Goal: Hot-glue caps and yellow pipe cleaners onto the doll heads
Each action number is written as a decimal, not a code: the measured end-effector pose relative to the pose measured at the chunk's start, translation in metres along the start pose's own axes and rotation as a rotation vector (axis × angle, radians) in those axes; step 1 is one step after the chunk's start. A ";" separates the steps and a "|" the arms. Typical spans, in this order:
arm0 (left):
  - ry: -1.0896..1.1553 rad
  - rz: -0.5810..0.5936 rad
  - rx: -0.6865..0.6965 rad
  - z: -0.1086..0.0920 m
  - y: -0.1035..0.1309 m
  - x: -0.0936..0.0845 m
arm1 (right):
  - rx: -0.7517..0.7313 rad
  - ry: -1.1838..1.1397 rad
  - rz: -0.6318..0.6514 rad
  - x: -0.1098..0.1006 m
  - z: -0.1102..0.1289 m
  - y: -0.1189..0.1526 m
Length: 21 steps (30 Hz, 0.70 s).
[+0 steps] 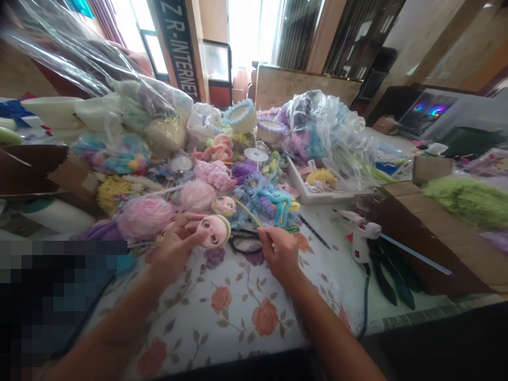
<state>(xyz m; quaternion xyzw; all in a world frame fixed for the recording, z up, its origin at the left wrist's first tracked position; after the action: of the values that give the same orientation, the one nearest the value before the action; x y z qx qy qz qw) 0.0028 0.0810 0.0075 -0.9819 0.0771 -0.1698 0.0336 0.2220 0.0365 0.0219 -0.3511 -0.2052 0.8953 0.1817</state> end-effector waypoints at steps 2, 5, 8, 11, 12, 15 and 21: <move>-0.036 0.098 -0.035 0.004 0.005 0.013 | 0.136 -0.108 0.005 -0.005 -0.001 0.003; -0.028 0.177 -0.069 0.006 0.010 0.025 | 0.280 -0.430 0.191 0.008 0.005 0.005; -0.046 0.213 -0.052 0.005 0.010 0.028 | 0.337 -0.618 0.482 0.032 0.019 0.008; -0.093 0.220 -0.036 0.007 0.010 0.024 | 0.380 -0.658 0.646 0.048 0.024 0.014; -0.111 0.222 -0.039 0.009 0.011 0.023 | 0.397 -0.684 0.653 0.050 0.023 0.016; -0.127 0.253 -0.070 0.017 0.014 0.022 | 0.450 -0.775 0.617 0.052 0.018 0.022; -0.057 0.275 -0.120 0.029 0.016 0.025 | 0.503 -0.783 0.575 0.047 0.012 0.033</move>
<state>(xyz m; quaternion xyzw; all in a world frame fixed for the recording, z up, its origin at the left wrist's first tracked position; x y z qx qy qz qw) 0.0336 0.0620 -0.0134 -0.9667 0.2198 -0.1308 -0.0002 0.1751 0.0277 -0.0126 0.0208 0.0671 0.9941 -0.0823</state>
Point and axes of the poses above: each hand's wrist, its own y-axis away from the middle knuckle, its own x-axis out of the palm, z = x × y, the point moved 7 cm from there along -y, towards the middle knuckle, and after that the axes turned 8 degrees about x, right-handed, at the moved point
